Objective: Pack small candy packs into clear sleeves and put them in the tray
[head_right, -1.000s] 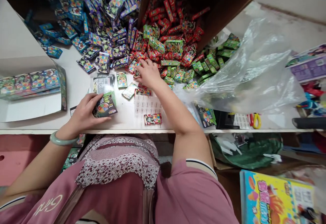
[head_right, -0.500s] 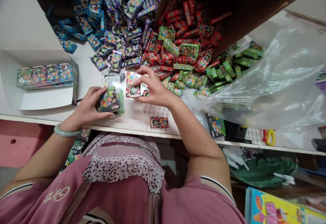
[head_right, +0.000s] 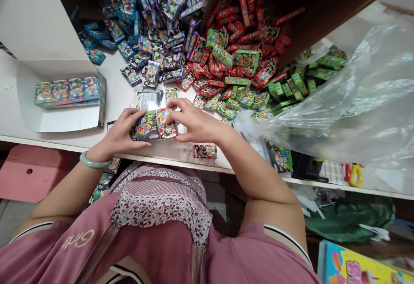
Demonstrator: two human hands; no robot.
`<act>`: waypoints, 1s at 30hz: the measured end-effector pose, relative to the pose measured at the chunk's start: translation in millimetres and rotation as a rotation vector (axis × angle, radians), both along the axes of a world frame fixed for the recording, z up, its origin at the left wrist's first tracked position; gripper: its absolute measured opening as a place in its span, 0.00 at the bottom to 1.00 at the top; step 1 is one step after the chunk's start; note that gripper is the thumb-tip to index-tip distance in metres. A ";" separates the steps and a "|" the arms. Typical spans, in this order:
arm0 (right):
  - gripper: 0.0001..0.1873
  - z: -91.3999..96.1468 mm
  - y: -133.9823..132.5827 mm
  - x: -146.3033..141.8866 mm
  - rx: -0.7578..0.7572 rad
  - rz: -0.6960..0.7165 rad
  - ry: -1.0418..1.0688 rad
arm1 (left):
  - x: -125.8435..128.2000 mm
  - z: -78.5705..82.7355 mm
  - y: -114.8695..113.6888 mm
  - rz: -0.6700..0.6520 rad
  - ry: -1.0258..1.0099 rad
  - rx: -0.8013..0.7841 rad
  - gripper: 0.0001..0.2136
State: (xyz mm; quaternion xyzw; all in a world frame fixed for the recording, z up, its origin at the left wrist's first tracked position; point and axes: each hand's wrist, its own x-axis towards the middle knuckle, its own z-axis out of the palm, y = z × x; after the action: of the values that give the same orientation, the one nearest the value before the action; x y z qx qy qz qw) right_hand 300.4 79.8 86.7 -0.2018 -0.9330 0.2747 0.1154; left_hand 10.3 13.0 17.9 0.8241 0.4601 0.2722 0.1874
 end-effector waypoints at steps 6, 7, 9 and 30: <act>0.17 -4.5 -0.4 -2.8 -0.072 0.037 0.022 | 1.6 0.7 -0.7 -0.105 -0.011 0.012 0.43; 0.17 -5.7 0.1 -3.6 -0.076 0.041 0.024 | 0.8 1.7 -0.7 -0.113 -0.011 -0.002 0.43; 0.17 -7.3 1.2 -5.0 -0.075 0.045 0.040 | -1.4 4.2 -0.2 -0.122 -0.014 -0.038 0.42; 0.23 -21.1 -15.1 -13.7 0.012 -0.036 0.012 | 1.5 -9.1 -3.3 -0.072 0.011 0.098 0.45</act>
State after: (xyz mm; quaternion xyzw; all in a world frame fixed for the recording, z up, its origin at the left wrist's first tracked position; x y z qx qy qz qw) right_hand 286.7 64.7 65.5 -0.2162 -0.9302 0.2680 0.1270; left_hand 11.7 9.7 8.8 0.8497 0.4174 0.2830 0.1539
